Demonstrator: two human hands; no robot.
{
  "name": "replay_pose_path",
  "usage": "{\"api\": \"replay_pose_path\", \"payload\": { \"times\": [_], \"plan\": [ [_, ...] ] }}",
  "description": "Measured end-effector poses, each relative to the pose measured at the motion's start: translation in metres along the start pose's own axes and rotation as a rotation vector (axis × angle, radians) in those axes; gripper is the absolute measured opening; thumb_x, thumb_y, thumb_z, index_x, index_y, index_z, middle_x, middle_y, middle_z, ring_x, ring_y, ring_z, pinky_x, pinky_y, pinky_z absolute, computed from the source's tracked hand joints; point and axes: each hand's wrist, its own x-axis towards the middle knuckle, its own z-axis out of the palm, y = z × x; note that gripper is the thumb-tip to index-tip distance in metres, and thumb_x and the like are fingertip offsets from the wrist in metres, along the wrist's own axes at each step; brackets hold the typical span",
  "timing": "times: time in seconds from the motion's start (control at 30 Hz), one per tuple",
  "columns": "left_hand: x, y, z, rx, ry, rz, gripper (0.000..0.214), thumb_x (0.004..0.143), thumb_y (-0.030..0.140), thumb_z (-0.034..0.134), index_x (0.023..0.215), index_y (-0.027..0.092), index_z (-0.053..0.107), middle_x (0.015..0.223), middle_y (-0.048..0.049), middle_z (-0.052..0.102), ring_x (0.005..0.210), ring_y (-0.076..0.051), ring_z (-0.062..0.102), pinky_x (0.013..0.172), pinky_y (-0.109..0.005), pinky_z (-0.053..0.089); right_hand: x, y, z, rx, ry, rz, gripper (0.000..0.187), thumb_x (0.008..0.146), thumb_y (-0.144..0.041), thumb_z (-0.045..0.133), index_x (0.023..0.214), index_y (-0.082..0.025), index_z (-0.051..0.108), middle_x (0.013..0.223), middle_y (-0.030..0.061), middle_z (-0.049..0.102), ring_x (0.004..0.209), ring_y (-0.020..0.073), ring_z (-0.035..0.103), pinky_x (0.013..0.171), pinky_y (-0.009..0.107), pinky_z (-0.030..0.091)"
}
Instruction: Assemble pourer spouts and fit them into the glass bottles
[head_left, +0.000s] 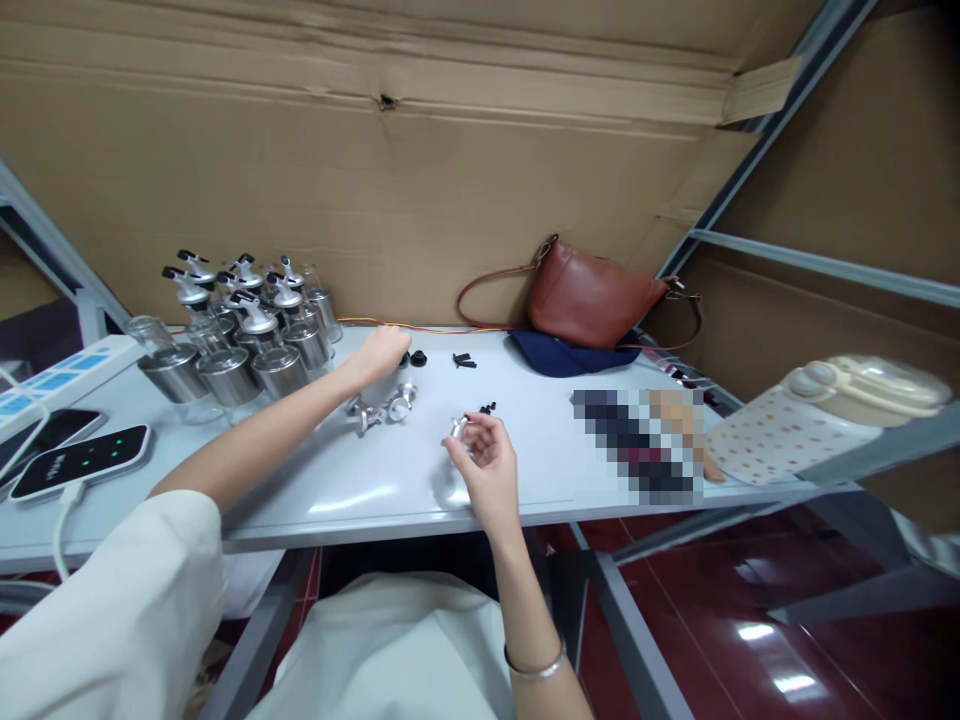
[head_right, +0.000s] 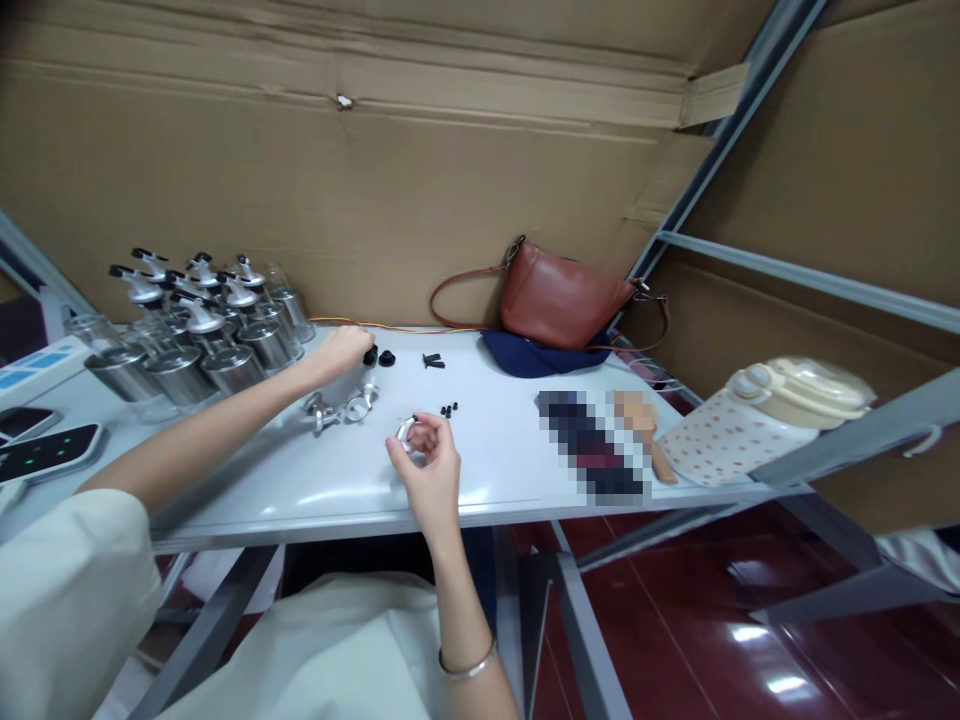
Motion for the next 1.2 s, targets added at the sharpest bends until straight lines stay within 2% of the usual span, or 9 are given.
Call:
{"api": "replay_pose_path", "payload": {
  "times": [0.17,0.23,0.3,0.4,0.47,0.7,0.8,0.97,1.2],
  "plan": [
    [-0.017,0.002,-0.036,-0.135,0.194,0.051,0.021,0.091,0.012,0.038,0.097,0.011,0.058,0.095,-0.0123,0.066,0.087,-0.021,0.063,0.075,-0.029,0.045,0.0,0.002,-0.001,0.114,0.072,-0.006,0.037,0.071,-0.026,0.07,0.096,-0.024,0.043,0.084,-0.0015,0.062,0.08,0.0133,0.06,0.078,0.029,0.046],
    [-0.036,0.009,-0.049,-0.368,0.34,0.114,0.016,0.093,0.019,0.04,0.093,0.013,0.055,0.086,-0.0075,0.065,0.076,-0.017,0.061,0.069,-0.027,0.045,0.001,0.002,-0.001,0.148,0.101,-0.002,0.039,0.072,-0.027,0.069,0.098,-0.025,0.04,0.08,-0.0037,0.061,0.076,0.0122,0.059,0.075,0.028,0.046],
    [-0.06,0.019,-0.052,-0.593,0.387,0.209,0.014,0.093,0.021,0.041,0.088,0.014,0.052,0.076,-0.0037,0.063,0.066,-0.013,0.058,0.062,-0.024,0.044,0.001,0.001,-0.002,0.161,0.132,-0.013,0.043,0.074,-0.029,0.068,0.106,-0.025,0.04,0.073,-0.0066,0.057,0.07,0.0117,0.058,0.073,0.028,0.046],
    [-0.095,0.034,-0.037,-0.782,0.312,0.377,0.014,0.093,0.024,0.039,0.084,0.017,0.048,0.073,-0.0021,0.06,0.062,-0.011,0.055,0.058,-0.022,0.044,0.002,-0.002,-0.002,0.125,0.15,-0.035,0.043,0.079,-0.035,0.063,0.116,-0.024,0.045,0.075,-0.0047,0.056,0.07,0.0127,0.059,0.074,0.029,0.048],
    [-0.11,0.04,-0.02,-0.799,0.283,0.454,0.015,0.093,0.022,0.039,0.082,0.018,0.048,0.076,-0.0035,0.061,0.067,-0.013,0.057,0.064,-0.025,0.046,0.002,-0.004,-0.002,0.084,0.125,-0.033,0.036,0.082,-0.039,0.06,0.113,-0.022,0.052,0.082,-0.0011,0.06,0.072,0.0134,0.061,0.077,0.031,0.048],
    [-0.119,0.045,0.025,-0.854,0.329,0.504,0.013,0.094,0.021,0.038,0.086,0.018,0.047,0.084,-0.0061,0.061,0.075,-0.014,0.061,0.067,-0.026,0.049,0.001,-0.004,-0.002,0.095,0.072,-0.028,0.022,0.083,-0.042,0.061,0.085,-0.021,0.055,0.086,0.0041,0.071,0.068,0.015,0.065,0.075,0.035,0.053],
    [-0.119,0.046,0.032,-0.877,0.344,0.53,0.011,0.095,0.021,0.037,0.089,0.018,0.046,0.087,-0.0062,0.062,0.075,-0.014,0.062,0.067,-0.026,0.049,0.001,-0.003,-0.002,0.085,0.05,-0.028,0.022,0.084,-0.043,0.06,0.087,-0.021,0.058,0.091,0.0059,0.072,0.072,0.0162,0.067,0.077,0.036,0.054],
    [-0.12,0.049,0.035,-0.87,0.48,0.528,0.007,0.096,0.021,0.037,0.093,0.019,0.044,0.091,-0.0058,0.061,0.076,-0.013,0.061,0.07,-0.028,0.05,0.001,-0.002,-0.004,0.061,0.018,-0.006,0.029,0.085,-0.044,0.058,0.093,-0.019,0.069,0.099,0.0078,0.073,0.088,0.02,0.069,0.084,0.038,0.053],
    [-0.119,0.049,0.035,-0.842,0.501,0.464,0.005,0.095,0.02,0.037,0.095,0.02,0.042,0.097,-0.0075,0.058,0.082,-0.015,0.059,0.073,-0.031,0.051,0.0,0.0,-0.006,-0.013,-0.098,0.037,0.036,0.083,-0.044,0.06,0.11,-0.022,0.069,0.115,0.0083,0.07,0.103,0.0234,0.066,0.089,0.04,0.052]
  ]
}}
